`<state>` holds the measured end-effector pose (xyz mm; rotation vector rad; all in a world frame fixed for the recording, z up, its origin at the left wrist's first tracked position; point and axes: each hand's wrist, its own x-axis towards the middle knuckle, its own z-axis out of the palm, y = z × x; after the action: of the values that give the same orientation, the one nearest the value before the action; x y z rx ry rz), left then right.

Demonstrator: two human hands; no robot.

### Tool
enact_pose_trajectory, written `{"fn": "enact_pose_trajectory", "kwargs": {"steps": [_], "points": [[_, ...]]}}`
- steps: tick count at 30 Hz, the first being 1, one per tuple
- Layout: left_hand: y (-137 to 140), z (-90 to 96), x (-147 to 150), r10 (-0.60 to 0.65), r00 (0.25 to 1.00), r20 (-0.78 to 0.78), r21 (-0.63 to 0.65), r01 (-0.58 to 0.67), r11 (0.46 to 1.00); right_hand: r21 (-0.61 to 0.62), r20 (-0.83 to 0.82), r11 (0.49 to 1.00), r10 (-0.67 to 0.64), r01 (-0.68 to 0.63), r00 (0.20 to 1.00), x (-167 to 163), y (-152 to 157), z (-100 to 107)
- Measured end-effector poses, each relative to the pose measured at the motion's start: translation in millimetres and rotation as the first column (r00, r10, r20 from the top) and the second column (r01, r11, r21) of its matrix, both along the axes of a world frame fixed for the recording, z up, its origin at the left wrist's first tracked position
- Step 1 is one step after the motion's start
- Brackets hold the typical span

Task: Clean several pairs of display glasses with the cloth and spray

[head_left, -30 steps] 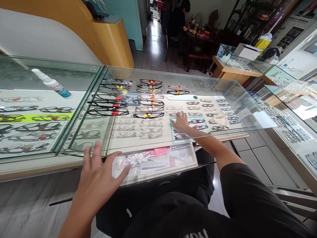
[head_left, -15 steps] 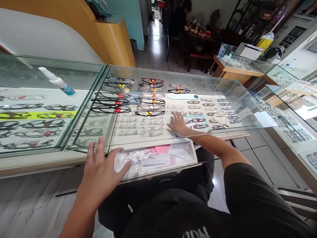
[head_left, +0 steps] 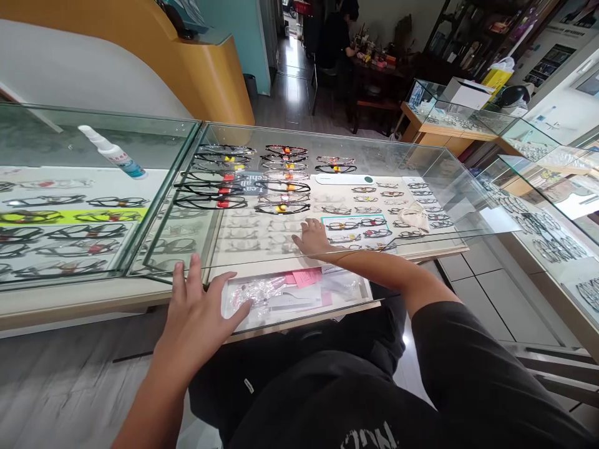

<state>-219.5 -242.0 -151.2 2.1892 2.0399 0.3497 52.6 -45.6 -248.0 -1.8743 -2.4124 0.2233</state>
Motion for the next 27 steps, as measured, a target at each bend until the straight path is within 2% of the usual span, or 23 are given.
{"fn": "enact_pose_trajectory", "kwargs": {"steps": [4, 7, 10, 14, 18, 22, 27], "points": [[-9, 6.6, 8, 0.091, 0.995, 0.046, 0.078, -0.095, 0.992, -0.005, -0.021, 1.000, 0.010, -0.010, 1.000, -22, 7, -10], [-15, 13.9, 13, 0.182, 0.982, 0.057, 0.077, -0.186, 0.980, 0.011, -0.027, 1.000, -0.020, 0.020, 0.999, -21, 21, -14], [-16, 15.7, 14, 0.230, 0.973, 0.008, 0.021, -0.230, 0.973, 0.047, -0.027, 0.991, -0.122, 0.123, 0.992, 1, 39, -13], [-12, 10.4, 9, 0.264, 0.964, -0.035, -0.013, -0.264, 0.964, 0.085, -0.005, 0.960, -0.267, 0.266, 0.964, 53, 59, -11], [-11, 7.7, 8, 0.258, 0.965, -0.047, 0.000, -0.258, 0.966, 0.075, 0.038, 0.956, -0.286, 0.283, 0.957, 95, 72, -14], [-12, 11.5, 10, 0.246, 0.968, -0.047, -0.005, -0.246, 0.969, 0.062, 0.064, 0.971, -0.233, 0.229, 0.970, 107, 80, -20], [-12, 15.9, 12, 0.257, 0.966, -0.031, -0.029, -0.257, 0.966, 0.065, 0.083, 0.971, -0.236, 0.231, 0.968, 106, 85, -23]]}}
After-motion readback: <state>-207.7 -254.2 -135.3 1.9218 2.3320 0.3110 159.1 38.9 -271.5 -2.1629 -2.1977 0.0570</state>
